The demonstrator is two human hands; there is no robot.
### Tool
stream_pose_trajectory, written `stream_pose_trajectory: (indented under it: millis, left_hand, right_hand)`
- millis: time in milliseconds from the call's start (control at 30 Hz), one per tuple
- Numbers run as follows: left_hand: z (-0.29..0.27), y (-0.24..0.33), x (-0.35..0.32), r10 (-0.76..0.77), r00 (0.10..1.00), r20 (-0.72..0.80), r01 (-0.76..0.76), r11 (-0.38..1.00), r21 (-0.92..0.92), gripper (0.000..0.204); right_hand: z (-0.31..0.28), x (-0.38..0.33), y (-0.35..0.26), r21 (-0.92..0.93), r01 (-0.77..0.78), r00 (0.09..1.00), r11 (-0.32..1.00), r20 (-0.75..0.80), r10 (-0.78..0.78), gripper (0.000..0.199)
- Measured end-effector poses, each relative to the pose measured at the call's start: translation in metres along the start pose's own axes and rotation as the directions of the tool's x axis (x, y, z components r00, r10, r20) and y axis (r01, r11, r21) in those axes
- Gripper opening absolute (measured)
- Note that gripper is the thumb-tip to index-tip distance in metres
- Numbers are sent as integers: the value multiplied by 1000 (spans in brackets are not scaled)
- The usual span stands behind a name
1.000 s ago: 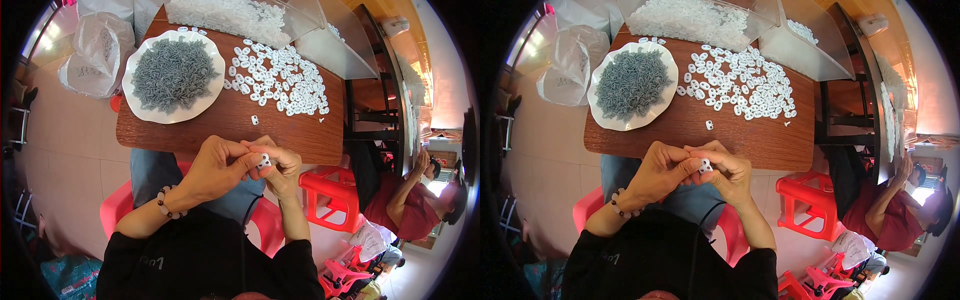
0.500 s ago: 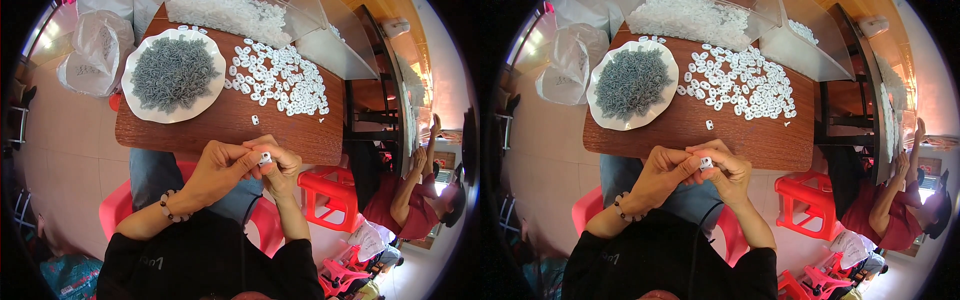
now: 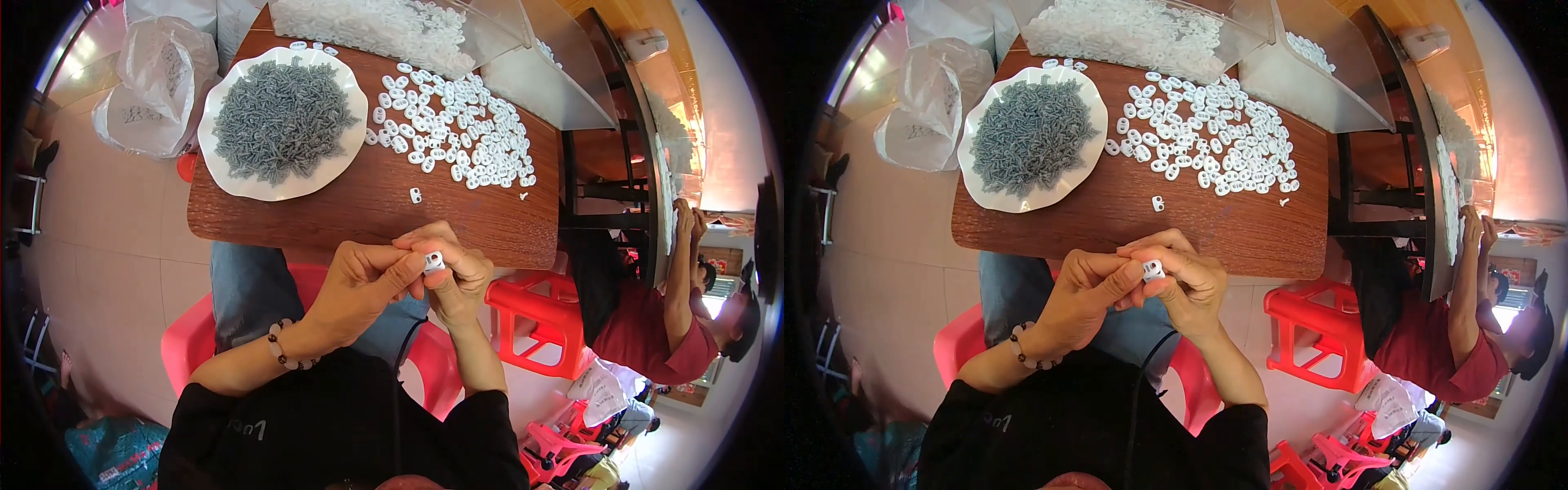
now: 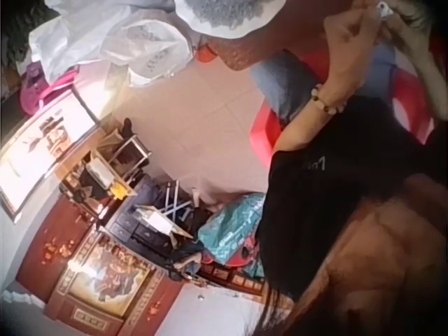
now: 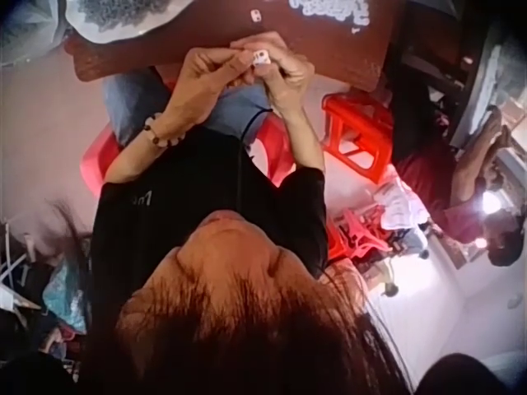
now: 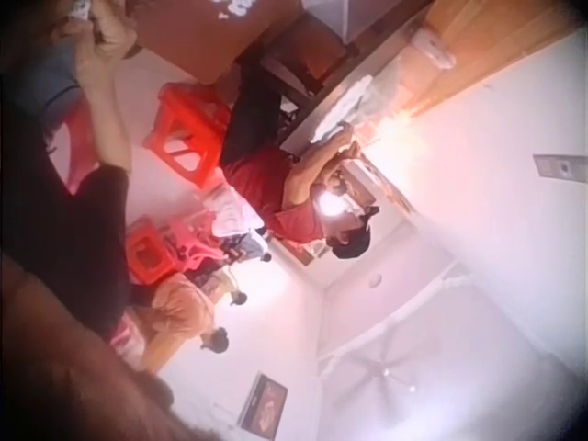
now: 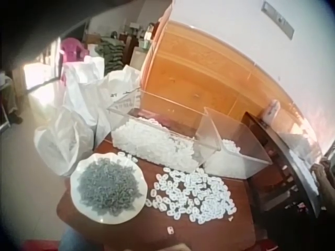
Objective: Assembling small plastic components by hand at a workbench.
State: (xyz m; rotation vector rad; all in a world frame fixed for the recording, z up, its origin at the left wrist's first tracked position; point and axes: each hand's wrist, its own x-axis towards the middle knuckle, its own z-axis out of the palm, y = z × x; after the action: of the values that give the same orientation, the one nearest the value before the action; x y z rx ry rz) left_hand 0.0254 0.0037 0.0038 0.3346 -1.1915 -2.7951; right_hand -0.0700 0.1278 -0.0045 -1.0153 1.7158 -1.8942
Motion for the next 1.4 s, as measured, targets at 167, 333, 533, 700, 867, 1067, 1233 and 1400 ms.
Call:
stream_pose_trajectory:
  millis: [167,333,533,700,867,1067,1233,1400]
  left_hand:
    - [4,-2,-4,39,998,-50,-35,995,88,31]
    - [5,-7,-4,72,995,-63,-68,996,62,29]
    - [9,-7,-2,47,994,-103,-42,998,55,26]
    - [10,-6,2,4,994,-105,-2,1000,22,25]
    - [7,-8,11,79,994,-77,-70,991,111,28]
    - [2,-10,19,138,989,-57,-124,971,203,27]
    - [0,-14,20,154,985,-78,-132,963,237,26]
    - [-5,-17,22,140,987,-83,-117,965,236,25]
  right_hand:
    - [2,1,1,-85,85,996,993,-11,-87,42]
    - [4,2,0,-102,110,994,989,-10,-112,43]
    - [3,3,1,-93,102,994,990,-29,-105,43]
    - [2,0,4,-86,68,995,994,-62,-73,42]
    - [-4,6,12,89,28,999,996,-38,-24,40]
    - [-13,10,16,30,44,998,999,50,-46,55]
    - [-18,12,15,4,10,995,1000,99,-10,57]
    - [-22,12,18,-5,13,993,1000,118,-12,52]
